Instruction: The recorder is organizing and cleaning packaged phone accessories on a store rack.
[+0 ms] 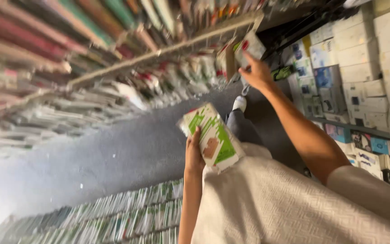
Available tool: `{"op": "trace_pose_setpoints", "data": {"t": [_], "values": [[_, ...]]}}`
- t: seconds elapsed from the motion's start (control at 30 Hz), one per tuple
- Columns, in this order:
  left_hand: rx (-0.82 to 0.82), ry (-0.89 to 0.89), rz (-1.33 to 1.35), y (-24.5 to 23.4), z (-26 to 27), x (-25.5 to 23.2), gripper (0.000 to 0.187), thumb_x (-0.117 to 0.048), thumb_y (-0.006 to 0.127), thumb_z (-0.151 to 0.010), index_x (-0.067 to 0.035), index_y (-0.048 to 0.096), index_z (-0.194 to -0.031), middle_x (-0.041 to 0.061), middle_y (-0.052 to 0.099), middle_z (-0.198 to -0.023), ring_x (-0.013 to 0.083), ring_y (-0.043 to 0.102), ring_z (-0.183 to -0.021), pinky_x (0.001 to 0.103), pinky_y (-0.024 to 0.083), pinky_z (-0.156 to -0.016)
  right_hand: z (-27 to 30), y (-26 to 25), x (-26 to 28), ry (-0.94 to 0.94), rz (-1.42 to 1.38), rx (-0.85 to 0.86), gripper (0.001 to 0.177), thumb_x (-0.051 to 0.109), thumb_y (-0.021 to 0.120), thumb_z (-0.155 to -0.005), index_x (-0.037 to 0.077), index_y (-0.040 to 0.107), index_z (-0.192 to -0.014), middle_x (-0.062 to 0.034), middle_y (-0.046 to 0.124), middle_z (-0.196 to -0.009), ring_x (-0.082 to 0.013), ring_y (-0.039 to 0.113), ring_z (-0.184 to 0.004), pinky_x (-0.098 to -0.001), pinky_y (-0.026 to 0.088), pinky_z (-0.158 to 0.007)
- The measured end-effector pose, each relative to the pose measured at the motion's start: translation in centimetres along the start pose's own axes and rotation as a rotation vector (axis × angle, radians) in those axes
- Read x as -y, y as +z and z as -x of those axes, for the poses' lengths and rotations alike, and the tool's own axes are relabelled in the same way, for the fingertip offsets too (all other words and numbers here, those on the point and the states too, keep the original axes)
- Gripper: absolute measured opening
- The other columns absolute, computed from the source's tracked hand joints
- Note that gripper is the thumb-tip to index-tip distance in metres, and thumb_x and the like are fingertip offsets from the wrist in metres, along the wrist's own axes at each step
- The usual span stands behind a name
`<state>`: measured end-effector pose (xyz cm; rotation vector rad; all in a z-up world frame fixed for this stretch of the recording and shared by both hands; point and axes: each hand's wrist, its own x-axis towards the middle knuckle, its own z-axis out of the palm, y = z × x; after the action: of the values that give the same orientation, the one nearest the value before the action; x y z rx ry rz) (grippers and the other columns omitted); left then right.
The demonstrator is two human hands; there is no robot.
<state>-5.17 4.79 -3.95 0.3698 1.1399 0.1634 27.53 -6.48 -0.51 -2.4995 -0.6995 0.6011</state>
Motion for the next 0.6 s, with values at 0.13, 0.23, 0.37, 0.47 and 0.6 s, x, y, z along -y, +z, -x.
{"op": "trace_pose_setpoints", "data": {"t": [0.13, 0.23, 0.37, 0.47, 0.6], "values": [[-0.019, 0.058, -0.023, 1.7, 2.5, -3.2, 0.049, -0.030, 0.084, -0.087, 0.001, 0.066, -0.121, 0.021, 0.070, -0.103, 0.0295, 0.072, -0.090, 0.050, 0.061, -0.080, 6.9, -0.7, 5.4, 0.009, -0.397, -0.393, 0.030, 0.024, 0.077, -0.095, 0.012, 0.073, -0.122, -0.0072, 0.073, -0.090, -0.0217, 0.068, -0.094, -0.0362, 0.051, -0.091], [0.011, 0.108, -0.165, 3.4, 5.0, -4.5, 0.058, -0.040, 0.084, -0.085, 0.001, 0.066, -0.122, 0.019, 0.063, -0.110, 0.0250, 0.062, -0.100, 0.050, 0.052, -0.092, 12.5, -1.4, 13.8, 0.002, -0.532, -0.455, 0.025, 0.022, 0.075, -0.095, 0.012, 0.072, -0.117, -0.0090, 0.069, -0.100, -0.0215, 0.063, -0.101, -0.0369, 0.047, -0.095], [0.256, 0.199, -0.293, 4.7, 4.0, -5.2, 0.041, -0.044, 0.069, -0.098, -0.005, 0.072, -0.111, 0.011, 0.070, -0.095, 0.0195, 0.070, -0.086, 0.037, 0.061, -0.075, 14.1, 3.0, 20.2, -0.520, -0.171, -0.248, 0.050, -0.010, 0.059, -0.086, -0.010, 0.056, -0.136, -0.0316, 0.054, -0.139, -0.0510, 0.046, -0.133, -0.0567, 0.035, -0.113], [0.215, 0.122, -0.051, 3.0, 3.1, -6.6, 0.059, -0.053, 0.056, -0.102, 0.000, 0.064, -0.125, 0.019, 0.071, -0.112, 0.0295, 0.070, -0.102, 0.050, 0.057, -0.091, 17.9, 4.7, 20.8, -0.568, -0.180, -0.019, 0.068, -0.021, 0.044, -0.085, -0.004, 0.046, -0.150, -0.0275, 0.040, -0.157, -0.0452, 0.032, -0.146, -0.0537, 0.028, -0.121], [0.214, 0.043, 0.236, 1.3, 3.0, -6.1, 0.068, -0.059, 0.061, -0.098, -0.002, 0.061, -0.135, 0.022, 0.067, -0.127, 0.0367, 0.069, -0.111, 0.055, 0.056, -0.096, 19.8, 4.2, 18.7, -0.636, -0.251, 0.039, 0.049, -0.015, 0.049, -0.088, 0.000, 0.066, -0.132, -0.0169, 0.063, -0.140, -0.0404, 0.054, -0.132, -0.0511, 0.044, -0.109]]}}
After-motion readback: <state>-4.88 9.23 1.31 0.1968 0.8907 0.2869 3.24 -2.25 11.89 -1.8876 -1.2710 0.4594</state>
